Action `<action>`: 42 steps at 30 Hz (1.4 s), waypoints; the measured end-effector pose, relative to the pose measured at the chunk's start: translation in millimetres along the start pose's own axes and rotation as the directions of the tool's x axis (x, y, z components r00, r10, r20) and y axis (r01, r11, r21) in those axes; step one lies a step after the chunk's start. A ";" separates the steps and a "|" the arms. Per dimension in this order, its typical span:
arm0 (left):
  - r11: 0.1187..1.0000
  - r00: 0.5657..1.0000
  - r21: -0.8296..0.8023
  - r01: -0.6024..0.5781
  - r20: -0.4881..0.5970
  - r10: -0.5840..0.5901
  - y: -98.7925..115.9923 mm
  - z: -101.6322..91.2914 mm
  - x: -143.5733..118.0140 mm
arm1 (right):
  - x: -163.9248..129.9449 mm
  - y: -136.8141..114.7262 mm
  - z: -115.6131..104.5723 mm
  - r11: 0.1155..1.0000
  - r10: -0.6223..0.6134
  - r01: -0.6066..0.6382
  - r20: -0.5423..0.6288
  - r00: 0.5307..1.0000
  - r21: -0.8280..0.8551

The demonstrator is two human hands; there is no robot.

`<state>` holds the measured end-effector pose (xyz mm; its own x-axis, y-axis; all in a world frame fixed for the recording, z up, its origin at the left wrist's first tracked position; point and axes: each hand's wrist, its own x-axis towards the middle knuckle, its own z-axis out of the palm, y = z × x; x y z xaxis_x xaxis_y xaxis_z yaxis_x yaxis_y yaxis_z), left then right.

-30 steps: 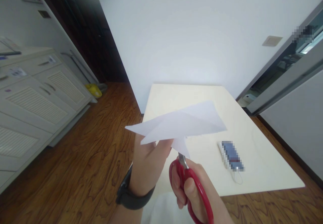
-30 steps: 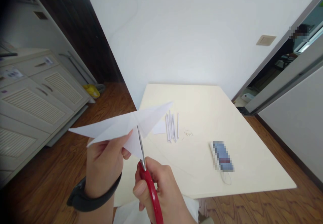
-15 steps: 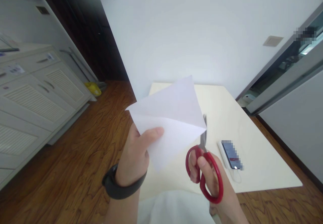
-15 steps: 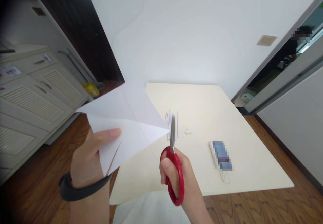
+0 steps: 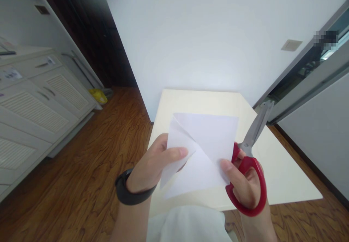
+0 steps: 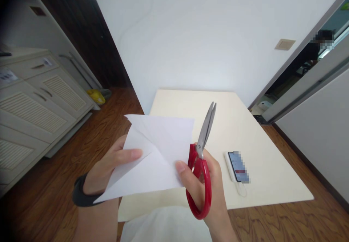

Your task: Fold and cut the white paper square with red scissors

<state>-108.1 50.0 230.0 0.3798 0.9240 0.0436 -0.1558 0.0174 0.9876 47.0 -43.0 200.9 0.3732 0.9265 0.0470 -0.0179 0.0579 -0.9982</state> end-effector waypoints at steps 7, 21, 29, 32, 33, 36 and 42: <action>0.989 0.996 -0.146 -0.002 0.085 0.015 -2.2 -1.3 4.3 | -1.6 0.8 4.9 1.000 -0.022 0.022 -0.069 0.997 -0.003; 0.863 0.808 0.370 -0.344 0.585 0.070 13.8 19.5 0.8 | -2.0 -15.1 29.3 0.987 -0.102 0.132 -0.291 0.951 0.088; 0.781 0.823 0.480 -0.400 0.563 0.075 11.6 18.0 1.2 | -2.7 -18.6 32.0 0.974 -0.102 0.145 -0.235 0.967 0.172; 0.828 0.845 0.431 -0.357 0.527 0.090 9.8 19.4 1.1 | -1.8 -17.4 30.9 0.973 -0.102 0.142 -0.219 0.971 0.179; 0.855 0.850 0.395 -0.334 0.519 0.092 9.5 20.1 1.0 | -1.6 -16.9 30.6 0.973 -0.105 0.146 -0.223 0.969 0.179; 0.927 0.855 0.281 -0.250 0.512 0.076 8.2 21.4 0.2 | -1.5 -15.8 29.4 0.971 -0.118 0.156 -0.205 0.972 0.181; 0.982 0.865 0.146 -0.116 0.501 0.028 -3.8 22.8 -3.4 | -2.8 -11.3 27.4 0.968 -0.071 0.115 -0.196 0.978 0.222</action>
<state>-88.0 38.1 229.6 0.7809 0.6086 0.1404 -0.0636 -0.1461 0.9872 20.8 -36.1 213.1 0.5483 0.8291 0.1092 -0.1807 0.2449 -0.9526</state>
